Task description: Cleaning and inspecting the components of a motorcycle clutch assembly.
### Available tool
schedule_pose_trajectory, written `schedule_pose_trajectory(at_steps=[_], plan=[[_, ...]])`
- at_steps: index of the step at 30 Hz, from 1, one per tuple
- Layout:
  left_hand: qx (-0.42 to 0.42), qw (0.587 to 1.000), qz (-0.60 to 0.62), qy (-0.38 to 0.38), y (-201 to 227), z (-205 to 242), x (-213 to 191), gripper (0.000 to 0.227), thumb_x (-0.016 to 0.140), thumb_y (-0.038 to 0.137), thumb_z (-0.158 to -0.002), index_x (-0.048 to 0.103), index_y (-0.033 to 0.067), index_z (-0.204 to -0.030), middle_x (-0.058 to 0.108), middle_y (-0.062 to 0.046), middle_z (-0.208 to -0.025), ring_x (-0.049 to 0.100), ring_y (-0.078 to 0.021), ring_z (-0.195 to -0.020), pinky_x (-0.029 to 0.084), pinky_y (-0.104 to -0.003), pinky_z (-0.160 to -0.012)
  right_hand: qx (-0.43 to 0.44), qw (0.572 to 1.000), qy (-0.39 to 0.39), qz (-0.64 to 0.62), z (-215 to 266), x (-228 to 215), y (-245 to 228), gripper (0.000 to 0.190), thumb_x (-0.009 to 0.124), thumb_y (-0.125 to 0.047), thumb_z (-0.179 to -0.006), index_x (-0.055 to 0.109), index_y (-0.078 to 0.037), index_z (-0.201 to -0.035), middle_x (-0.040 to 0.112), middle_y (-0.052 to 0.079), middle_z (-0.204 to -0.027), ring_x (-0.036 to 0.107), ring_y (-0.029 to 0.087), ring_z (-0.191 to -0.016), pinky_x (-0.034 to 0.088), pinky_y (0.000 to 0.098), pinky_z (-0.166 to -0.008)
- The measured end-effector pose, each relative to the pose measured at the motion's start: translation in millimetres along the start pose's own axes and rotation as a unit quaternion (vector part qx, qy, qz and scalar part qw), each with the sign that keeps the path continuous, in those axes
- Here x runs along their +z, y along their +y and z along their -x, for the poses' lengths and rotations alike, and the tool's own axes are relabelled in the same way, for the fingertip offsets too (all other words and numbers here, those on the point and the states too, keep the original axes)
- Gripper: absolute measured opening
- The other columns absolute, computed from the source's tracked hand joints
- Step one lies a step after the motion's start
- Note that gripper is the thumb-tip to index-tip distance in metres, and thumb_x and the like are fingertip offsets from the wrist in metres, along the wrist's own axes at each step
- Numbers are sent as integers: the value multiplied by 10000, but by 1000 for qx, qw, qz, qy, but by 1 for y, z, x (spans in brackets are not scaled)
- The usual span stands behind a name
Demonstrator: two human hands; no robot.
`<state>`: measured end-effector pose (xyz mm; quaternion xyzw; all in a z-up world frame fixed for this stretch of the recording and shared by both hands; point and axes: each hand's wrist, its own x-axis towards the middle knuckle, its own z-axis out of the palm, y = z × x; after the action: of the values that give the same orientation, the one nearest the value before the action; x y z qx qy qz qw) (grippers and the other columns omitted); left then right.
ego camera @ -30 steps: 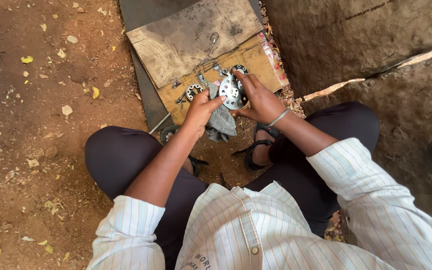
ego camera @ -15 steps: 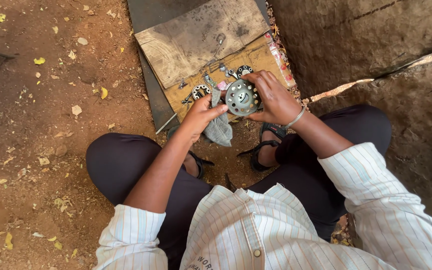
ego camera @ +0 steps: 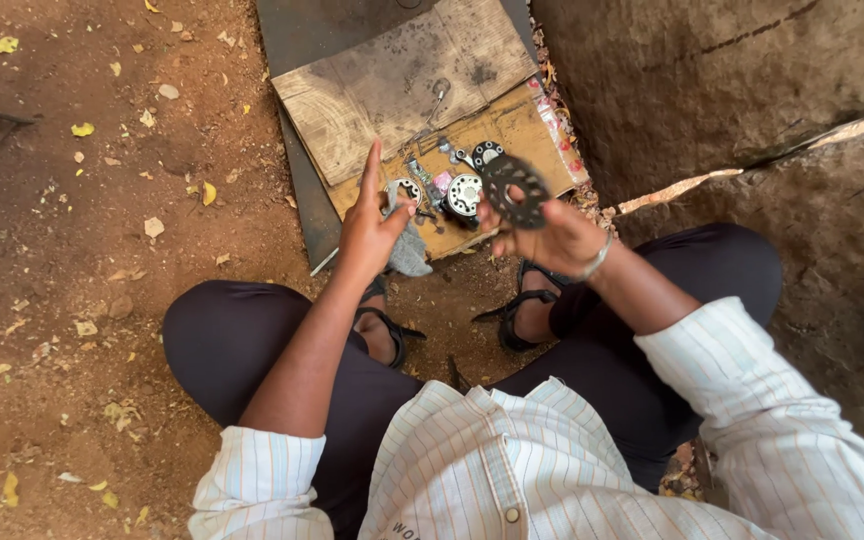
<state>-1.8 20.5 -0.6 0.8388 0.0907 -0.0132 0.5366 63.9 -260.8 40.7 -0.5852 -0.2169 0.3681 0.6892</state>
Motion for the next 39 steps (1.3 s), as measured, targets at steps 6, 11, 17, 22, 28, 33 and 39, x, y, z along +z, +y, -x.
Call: schedule_pose_trajectory(at_steps=[6, 11, 17, 22, 28, 33, 39], plan=[[114, 993, -32, 16, -13, 2, 8, 952, 736, 148, -982, 111, 254, -1692, 594, -301, -1438, 729, -236, -957, 578, -347, -719, 20, 917, -157, -367, 28, 20, -2, 1118, 808, -778, -711, 473, -24, -1466, 570, 85, -1260, 567, 182, -1153, 499, 345, -900], [-10, 999, -23, -36, -4, 1, 7, 882, 719, 231, -951, 176, 267, -1645, 763, -163, -1030, 552, -108, -457, 470, -345, -498, -16, 850, -202, -486, 39, 35, 1, 1177, 778, -837, -612, 501, 21, -1369, 529, 97, -1206, 510, 191, -1098, 487, 350, -858], [-11, 998, -38, -41, -3, 3, 10, 876, 729, 246, -943, 201, 279, -1641, 771, -159, -1039, 548, -127, -473, 469, -359, -534, -10, 845, -208, -492, 42, 33, 4, 1204, 761, -861, -579, 507, 36, -1341, 532, 99, -1181, 506, 192, -1080, 482, 350, -848], [-17, 998, -43, -44, -6, 2, 13, 868, 729, 249, -947, 215, 293, -1644, 771, -148, -1133, 542, -116, -480, 484, -345, -552, -12, 847, -199, -494, 42, 37, -3, 1187, 743, -880, -586, 521, 35, -1310, 543, 99, -1140, 509, 193, -1070, 483, 350, -833], [-17, 997, -40, -56, -7, 0, 17, 858, 708, 219, -945, 184, 277, -1621, 537, -204, -1494, 493, -93, -442, 484, -291, -448, -14, 845, -195, -497, 42, 39, -2, 1191, 741, -879, -579, 512, 17, -1329, 545, 90, -1108, 518, 176, -1005, 477, 350, -845], [-23, 997, -49, -61, -11, -1, 20, 847, 710, 234, -941, 205, 293, -1618, 557, -194, -1502, 486, -105, -447, 480, -303, -468, -17, 845, -191, -499, 42, 40, -1, 1187, 760, -856, -590, 481, -7, -1371, 537, 82, -1153, 525, 174, -1035, 473, 354, -861], [-45, 995, -63, -66, -17, 1, 24, 795, 703, 318, -953, 252, 315, -1608, 566, -225, -1460, 507, -133, -433, 554, -306, -581, -22, 851, -154, -502, 43, 40, 5, 1190, 835, -776, -621, 417, -47, -1463, 501, 67, -1226, 520, 179, -1127, 468, 354, -905]])
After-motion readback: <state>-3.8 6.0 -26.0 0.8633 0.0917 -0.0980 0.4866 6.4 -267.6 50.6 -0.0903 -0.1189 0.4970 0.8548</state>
